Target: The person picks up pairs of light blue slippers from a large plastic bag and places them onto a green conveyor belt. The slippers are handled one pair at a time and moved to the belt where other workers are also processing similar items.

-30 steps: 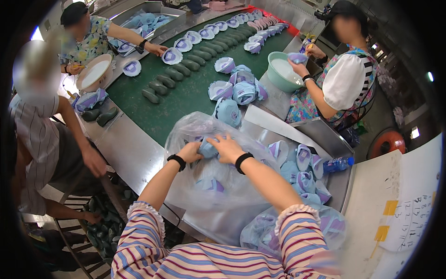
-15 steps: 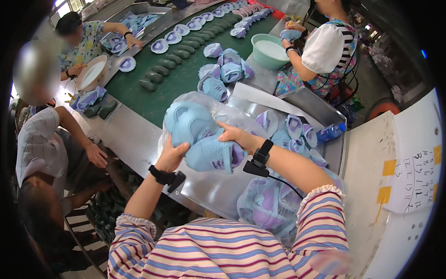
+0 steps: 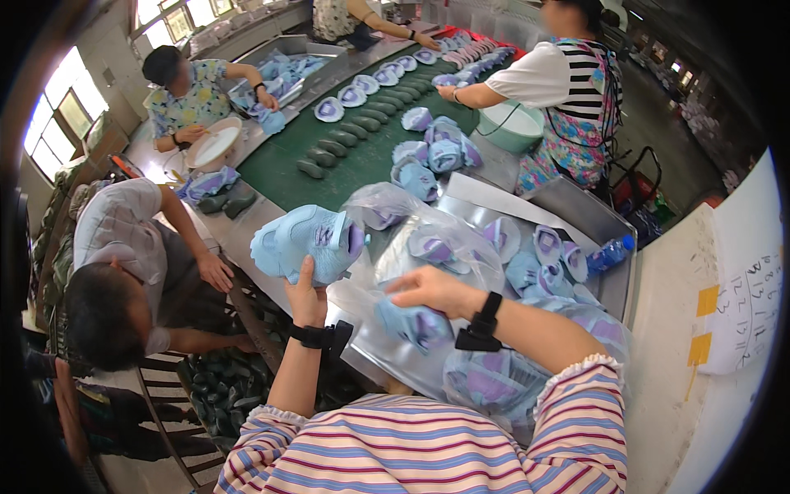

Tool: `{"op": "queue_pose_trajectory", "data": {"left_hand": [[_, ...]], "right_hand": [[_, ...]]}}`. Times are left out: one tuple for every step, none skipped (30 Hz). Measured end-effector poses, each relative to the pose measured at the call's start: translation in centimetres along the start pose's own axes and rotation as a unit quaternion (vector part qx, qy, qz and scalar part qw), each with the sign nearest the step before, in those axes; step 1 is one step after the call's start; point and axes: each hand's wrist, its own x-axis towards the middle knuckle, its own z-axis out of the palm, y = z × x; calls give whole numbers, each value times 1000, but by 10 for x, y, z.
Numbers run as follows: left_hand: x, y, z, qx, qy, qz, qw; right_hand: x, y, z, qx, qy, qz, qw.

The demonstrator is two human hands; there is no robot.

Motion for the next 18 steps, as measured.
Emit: {"op": "queue_pose_trajectory", "data": {"left_hand": [[2,8,-5,-10,-30,-3,999],[4,16,-10,-19,-61,-7,998],[3,21,-14,-29,-91,-15,995],[3,24,-19,-16,-112,-17,993],[4,25,-25,-1,-127,-28,992],[8,20,-27,12,-153,-45,987],[10,17,-27,27,-178,-59,982],[4,14,-23,17,-214,-58,975],[-1,6,-16,66,-193,-40,978],[-6,-2,-11,116,-167,-22,979],[-6,-4,-6,167,-144,-3,975],[0,-2,2,132,-121,36,983],[1,-1,6,111,-95,54,988],[0,-1,11,90,-68,71,991],[-1,1,15,68,-38,90,993],[-5,4,22,62,-21,93,993],[-5,1,23,58,-18,97,993],[-7,-3,24,54,-17,97,994]], "right_hand": [[-3,3,-4,9,-13,34,999],[-5,1,-7,86,3,28,996],[-3,6,-22,98,18,0,995],[-4,-11,-23,164,-14,-58,985],[-3,-30,-25,229,-46,-115,965],[10,-26,-39,218,-52,-117,968],[34,-13,-56,207,-63,-120,969],[43,-12,-51,167,-60,-108,978],[50,-12,-45,125,-57,-97,986],[45,-25,-14,54,-38,-74,995],[41,-30,7,-17,-19,-55,998],[39,-26,13,-44,11,-78,996],[38,-21,18,-72,37,-100,992],[35,-19,22,-69,59,-145,985],[28,-25,27,-76,94,-140,983],[22,-26,26,-152,93,-167,970],[19,-26,22,-226,92,-193,950],[18,-24,16,-286,84,-295,908]]}}
